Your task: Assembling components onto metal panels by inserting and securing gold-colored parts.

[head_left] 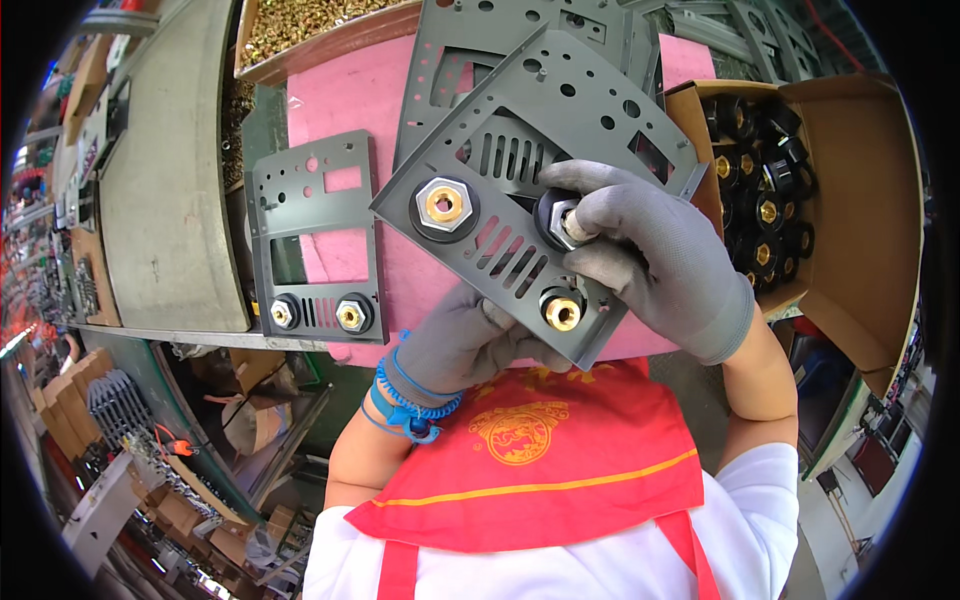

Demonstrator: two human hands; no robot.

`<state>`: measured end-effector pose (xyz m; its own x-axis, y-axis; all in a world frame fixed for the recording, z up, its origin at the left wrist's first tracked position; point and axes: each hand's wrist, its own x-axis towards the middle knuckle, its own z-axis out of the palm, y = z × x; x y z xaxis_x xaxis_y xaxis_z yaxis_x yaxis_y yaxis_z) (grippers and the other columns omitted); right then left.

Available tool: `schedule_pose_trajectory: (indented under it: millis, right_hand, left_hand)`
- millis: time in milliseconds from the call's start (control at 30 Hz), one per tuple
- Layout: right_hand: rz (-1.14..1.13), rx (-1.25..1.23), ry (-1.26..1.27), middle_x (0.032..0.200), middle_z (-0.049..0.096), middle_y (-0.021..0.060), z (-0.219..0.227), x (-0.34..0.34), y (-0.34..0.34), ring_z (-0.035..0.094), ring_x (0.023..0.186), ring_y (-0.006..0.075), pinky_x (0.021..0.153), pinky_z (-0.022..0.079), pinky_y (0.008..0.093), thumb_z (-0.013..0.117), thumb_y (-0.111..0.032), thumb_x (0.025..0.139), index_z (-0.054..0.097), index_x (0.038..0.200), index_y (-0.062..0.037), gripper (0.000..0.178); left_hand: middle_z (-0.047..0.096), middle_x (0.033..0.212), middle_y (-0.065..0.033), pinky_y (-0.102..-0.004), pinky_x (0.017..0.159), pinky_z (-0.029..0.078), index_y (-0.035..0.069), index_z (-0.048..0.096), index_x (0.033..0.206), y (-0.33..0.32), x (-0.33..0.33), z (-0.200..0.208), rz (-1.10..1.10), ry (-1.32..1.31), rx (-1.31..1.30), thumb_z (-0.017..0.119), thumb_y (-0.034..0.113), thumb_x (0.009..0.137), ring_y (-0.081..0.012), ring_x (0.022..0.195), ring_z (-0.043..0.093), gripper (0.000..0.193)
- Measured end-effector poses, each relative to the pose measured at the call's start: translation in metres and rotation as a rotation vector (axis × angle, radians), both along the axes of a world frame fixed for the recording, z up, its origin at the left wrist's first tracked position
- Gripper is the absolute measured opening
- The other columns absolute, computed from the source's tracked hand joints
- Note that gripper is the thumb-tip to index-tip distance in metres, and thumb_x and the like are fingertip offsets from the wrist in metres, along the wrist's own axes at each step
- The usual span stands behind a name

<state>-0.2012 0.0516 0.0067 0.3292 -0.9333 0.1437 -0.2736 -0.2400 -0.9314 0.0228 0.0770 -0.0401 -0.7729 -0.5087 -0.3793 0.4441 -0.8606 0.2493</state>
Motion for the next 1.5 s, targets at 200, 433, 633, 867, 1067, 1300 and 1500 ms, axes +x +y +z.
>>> schedule_pose_trajectory:
  millis: [200,433,633,867,1067,1300,1500]
  right_hand:
    - [0.042,-0.134,0.137,0.105,0.064,0.0175,-0.004,0.001,-0.004,0.063,0.106,0.0392,0.081,0.052,0.0429,0.072,-0.004,0.081,0.056,0.099,-0.0043,0.024]
    - [0.299,-0.021,0.006,0.117,0.065,0.0176,0.013,-0.017,-0.009,0.062,0.107,0.0373,0.089,0.050,0.0406,0.078,-0.010,0.076,0.062,0.096,-0.0054,0.027]
    - [0.309,-0.304,0.442,0.117,0.066,0.0122,0.036,-0.013,-0.007,0.059,0.112,0.0372,0.094,0.047,0.0477,0.077,-0.021,0.071,0.066,0.104,-0.0081,0.036]
    - [0.246,-0.482,0.534,0.098,0.064,0.0092,0.030,-0.002,0.001,0.063,0.090,0.0281,0.088,0.049,0.0435,0.077,-0.019,0.067,0.065,0.096,-0.0085,0.033]
    - [0.143,-0.297,0.513,0.091,0.061,0.0066,0.039,0.003,0.001,0.060,0.084,0.0277,0.084,0.048,0.0405,0.079,-0.021,0.066,0.065,0.094,-0.0094,0.033]
    - [0.180,-0.449,0.600,0.088,0.059,0.0051,0.033,0.003,0.000,0.058,0.084,0.0278,0.082,0.046,0.0430,0.075,-0.022,0.073,0.067,0.102,-0.0087,0.033]
    - [0.150,-0.455,0.776,0.087,0.059,0.0024,0.036,0.008,0.000,0.056,0.079,0.0244,0.082,0.046,0.0422,0.075,-0.028,0.076,0.068,0.105,-0.0090,0.036]
  left_hand:
    - [0.054,0.132,-0.0166,-0.0460,0.099,0.052,-0.003,0.042,0.137,0.002,-0.009,0.010,0.026,-0.227,0.022,0.059,0.020,0.096,-0.0311,0.121,0.057,0.049]
    - [0.049,0.138,-0.0196,-0.0431,0.112,0.036,-0.009,0.042,0.138,-0.004,0.004,0.024,-0.034,-0.105,-0.179,0.060,0.015,0.091,-0.0298,0.131,0.047,0.056]
    - [0.059,0.124,-0.0120,-0.0376,0.100,0.047,-0.006,0.048,0.133,0.001,-0.010,0.022,0.114,-0.219,-0.122,0.065,0.023,0.092,-0.0215,0.114,0.059,0.052]
    - [0.061,0.121,-0.0119,-0.0375,0.097,0.048,-0.005,0.051,0.131,0.000,-0.011,0.020,0.130,-0.235,-0.136,0.065,0.023,0.092,-0.0207,0.110,0.060,0.049]
    - [0.063,0.118,-0.0121,-0.0365,0.094,0.049,-0.006,0.053,0.128,0.000,-0.013,0.013,0.145,-0.198,-0.129,0.067,0.022,0.091,-0.0207,0.106,0.061,0.048]
    - [0.062,0.119,-0.0122,-0.0370,0.096,0.049,-0.006,0.054,0.128,0.000,-0.013,0.014,0.135,-0.215,-0.113,0.070,0.020,0.090,-0.0202,0.108,0.061,0.049]
    - [0.062,0.120,-0.0119,-0.0365,0.097,0.048,-0.005,0.054,0.127,0.001,-0.012,0.011,0.105,-0.197,-0.121,0.070,0.022,0.090,-0.0197,0.109,0.060,0.049]
